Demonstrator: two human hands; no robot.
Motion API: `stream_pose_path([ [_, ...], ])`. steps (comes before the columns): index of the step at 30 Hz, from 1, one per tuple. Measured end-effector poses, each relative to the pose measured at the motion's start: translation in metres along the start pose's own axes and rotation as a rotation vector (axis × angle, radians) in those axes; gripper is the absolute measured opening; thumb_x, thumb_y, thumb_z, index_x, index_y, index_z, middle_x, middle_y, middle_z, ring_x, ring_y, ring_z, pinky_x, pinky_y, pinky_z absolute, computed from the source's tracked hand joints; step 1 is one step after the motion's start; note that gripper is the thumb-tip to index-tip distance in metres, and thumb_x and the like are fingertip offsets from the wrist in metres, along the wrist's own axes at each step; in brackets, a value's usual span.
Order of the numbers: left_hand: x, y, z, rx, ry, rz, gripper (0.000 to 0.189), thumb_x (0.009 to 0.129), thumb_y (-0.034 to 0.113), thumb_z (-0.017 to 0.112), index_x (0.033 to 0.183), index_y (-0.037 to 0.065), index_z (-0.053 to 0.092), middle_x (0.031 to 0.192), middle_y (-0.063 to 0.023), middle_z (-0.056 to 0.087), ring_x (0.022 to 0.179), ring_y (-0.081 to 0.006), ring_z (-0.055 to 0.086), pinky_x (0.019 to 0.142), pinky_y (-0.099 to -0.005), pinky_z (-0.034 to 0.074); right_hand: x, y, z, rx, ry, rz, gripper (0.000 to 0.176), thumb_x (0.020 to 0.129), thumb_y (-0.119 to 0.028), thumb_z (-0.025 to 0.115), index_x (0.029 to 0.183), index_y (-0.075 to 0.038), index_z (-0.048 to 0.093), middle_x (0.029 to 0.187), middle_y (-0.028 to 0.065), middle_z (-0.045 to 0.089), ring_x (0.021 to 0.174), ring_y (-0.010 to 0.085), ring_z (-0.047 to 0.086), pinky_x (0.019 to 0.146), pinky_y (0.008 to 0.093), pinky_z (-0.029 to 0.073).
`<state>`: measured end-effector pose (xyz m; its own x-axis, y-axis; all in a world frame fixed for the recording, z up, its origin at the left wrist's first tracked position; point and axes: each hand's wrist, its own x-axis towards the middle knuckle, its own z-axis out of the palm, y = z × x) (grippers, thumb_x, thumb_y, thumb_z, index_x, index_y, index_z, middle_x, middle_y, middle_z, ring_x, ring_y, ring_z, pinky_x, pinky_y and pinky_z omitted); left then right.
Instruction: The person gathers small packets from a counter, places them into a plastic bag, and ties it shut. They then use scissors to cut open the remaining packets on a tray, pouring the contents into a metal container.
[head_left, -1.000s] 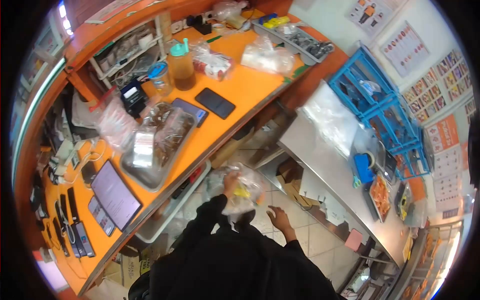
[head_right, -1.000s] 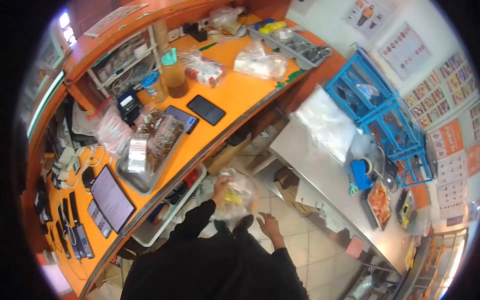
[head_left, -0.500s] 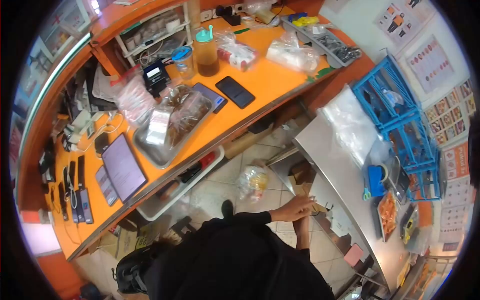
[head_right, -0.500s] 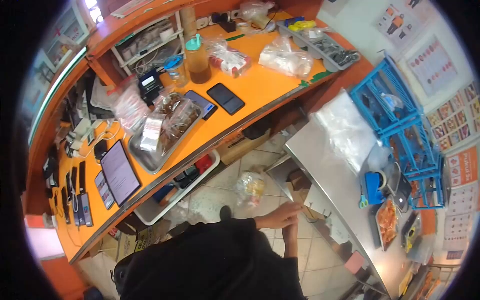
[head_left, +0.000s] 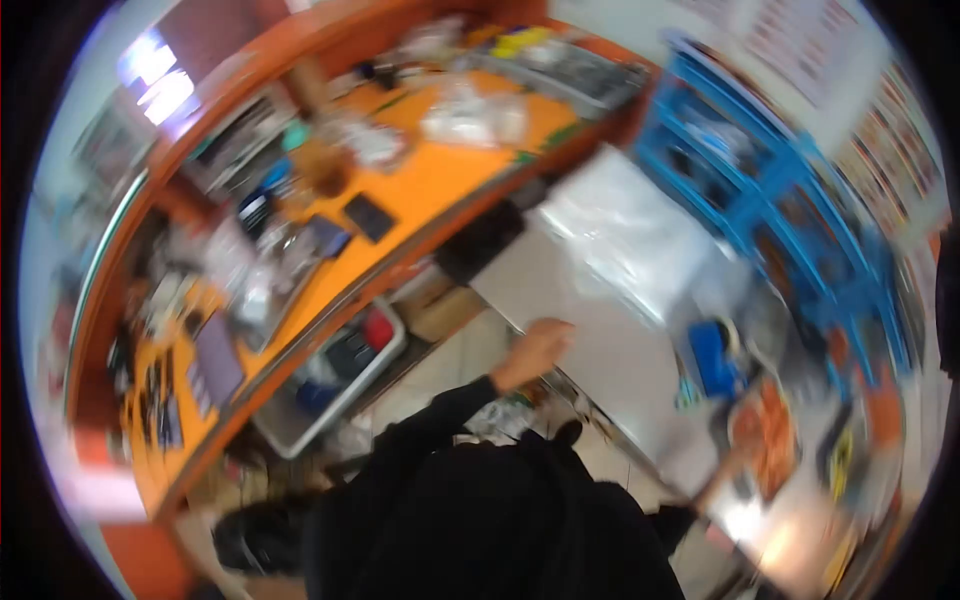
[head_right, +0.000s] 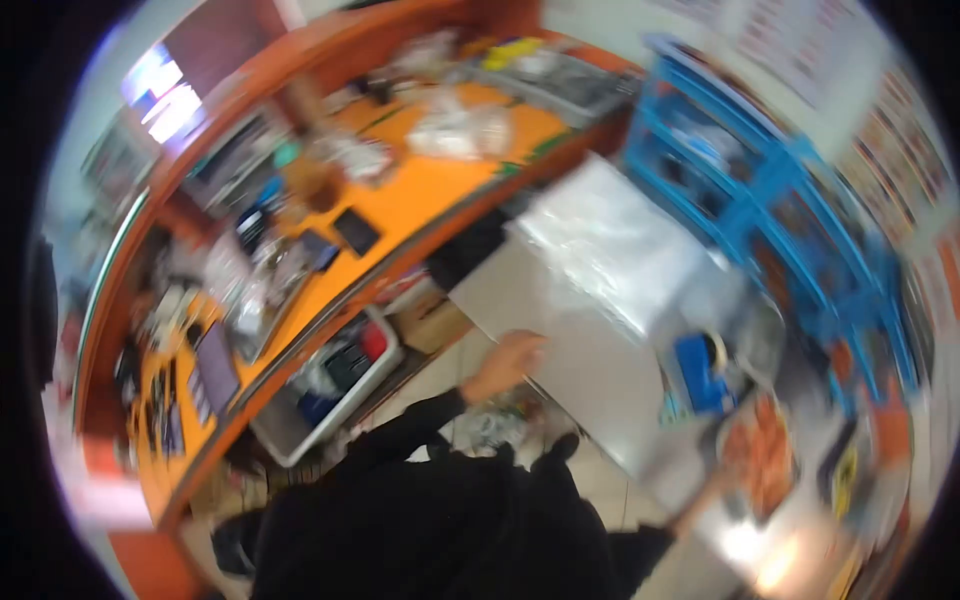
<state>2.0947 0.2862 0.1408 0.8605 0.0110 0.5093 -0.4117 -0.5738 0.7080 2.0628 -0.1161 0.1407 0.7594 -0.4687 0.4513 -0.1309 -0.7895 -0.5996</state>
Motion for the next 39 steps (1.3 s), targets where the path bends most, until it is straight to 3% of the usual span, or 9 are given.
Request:
stream_pose_path([
  [7, 0.100, 0.010, 0.075, 0.510, 0.093, -0.124, 0.040, 0.074, 0.022, 0.050, 0.111, 0.010, 0.041, 0.115, -0.0135, 0.033, 0.109, -0.0310, 0.028, 0.090, -0.0474, 0.022, 0.077, 0.110, -0.055, -0.477, 0.117, 0.205, 0.036, 0.080, -0.020, 0.039, 0.110, -0.002, 0.043, 0.101, 0.0139, 0.051, 0.093, 0.0235, 0.049, 0.078, 0.0304, 0.037],
  [10, 0.106, -0.033, 0.097, 0.545, -0.061, -0.175, 0.045, 0.075, 0.029, 0.048, 0.114, 0.011, 0.038, 0.115, -0.0126, 0.033, 0.110, -0.0288, 0.027, 0.091, -0.0505, 0.018, 0.081, 0.119, -0.058, -0.470, 0.076, 0.238, 0.037, 0.079, -0.021, 0.039, 0.111, -0.001, 0.042, 0.100, 0.0144, 0.052, 0.091, 0.0233, 0.049, 0.076, 0.0299, 0.037],
  [20, 0.109, -0.043, 0.094, 0.507, 0.024, -0.062, 0.042, 0.074, 0.030, 0.049, 0.111, 0.010, 0.042, 0.111, -0.0125, 0.040, 0.107, -0.0304, 0.032, 0.090, -0.0473, 0.019, 0.078, 0.123, -0.063, -0.334, 0.014, 0.466, 0.047, 0.073, -0.024, 0.039, 0.115, -0.001, 0.037, 0.095, 0.0176, 0.052, 0.083, 0.0251, 0.052, 0.067, 0.0312, 0.040],
  [22, 0.108, -0.045, 0.095, 0.539, 0.009, -0.077, 0.041, 0.076, 0.030, 0.048, 0.111, 0.011, 0.041, 0.112, -0.0127, 0.040, 0.107, -0.0306, 0.032, 0.090, -0.0466, 0.019, 0.078, 0.126, -0.057, -0.425, 0.148, 0.264, 0.047, 0.076, -0.029, 0.039, 0.116, -0.003, 0.037, 0.095, 0.0191, 0.052, 0.081, 0.0305, 0.053, 0.066, 0.0351, 0.041],
  [26, 0.110, -0.047, 0.096, 0.550, 0.025, -0.010, 0.040, 0.074, 0.028, 0.049, 0.109, 0.010, 0.043, 0.111, -0.0113, 0.040, 0.106, -0.0282, 0.033, 0.089, -0.0465, 0.021, 0.076, 0.156, -0.054, -0.471, 0.067, 0.296, 0.040, 0.076, -0.029, 0.047, 0.105, -0.001, 0.047, 0.091, 0.0192, 0.052, 0.079, 0.0324, 0.052, 0.066, 0.0373, 0.041],
  [34, 0.107, -0.047, 0.096, 0.577, 0.017, -0.030, 0.041, 0.078, 0.032, 0.045, 0.112, 0.010, 0.040, 0.114, -0.0118, 0.037, 0.108, -0.0287, 0.030, 0.092, -0.0461, 0.018, 0.071, 0.085, -0.045, -0.771, 0.150, 0.437, 0.040, 0.076, -0.030, 0.048, 0.103, -0.001, 0.048, 0.090, 0.0201, 0.052, 0.079, 0.0322, 0.051, 0.068, 0.0400, 0.040],
  [36, 0.107, -0.047, 0.095, 0.557, 0.044, -0.007, 0.041, 0.078, 0.032, 0.045, 0.112, 0.010, 0.040, 0.114, -0.0112, 0.037, 0.109, -0.0284, 0.030, 0.092, -0.0461, 0.017, 0.057, 0.075, -0.034, -0.615, 0.389, -0.055, 0.037, 0.071, -0.022, 0.055, 0.103, -0.004, 0.048, 0.091, 0.0182, 0.052, 0.080, 0.0298, 0.051, 0.070, 0.0398, 0.040],
  [38, 0.106, -0.048, 0.092, 0.452, 0.073, 0.000, 0.039, 0.075, 0.028, 0.050, 0.109, 0.010, 0.043, 0.112, -0.0129, 0.040, 0.107, -0.0285, 0.032, 0.090, -0.0459, 0.021, 0.026, 0.039, 0.009, -0.213, 0.276, -0.043, 0.033, 0.068, -0.015, 0.057, 0.099, -0.005, 0.050, 0.090, 0.0157, 0.052, 0.081, 0.0277, 0.050, 0.071, 0.0372, 0.040],
  [39, 0.104, -0.051, 0.090, 0.439, 0.074, 0.026, 0.039, 0.075, 0.028, 0.050, 0.109, 0.010, 0.043, 0.112, -0.0129, 0.040, 0.107, -0.0285, 0.032, 0.090, -0.0459, 0.021, 0.012, -0.002, 0.013, -0.075, -0.053, -0.005, 0.027, 0.069, -0.011, 0.055, 0.095, -0.006, 0.052, 0.089, 0.0129, 0.053, 0.083, 0.0255, 0.050, 0.071, 0.0345, 0.040],
])
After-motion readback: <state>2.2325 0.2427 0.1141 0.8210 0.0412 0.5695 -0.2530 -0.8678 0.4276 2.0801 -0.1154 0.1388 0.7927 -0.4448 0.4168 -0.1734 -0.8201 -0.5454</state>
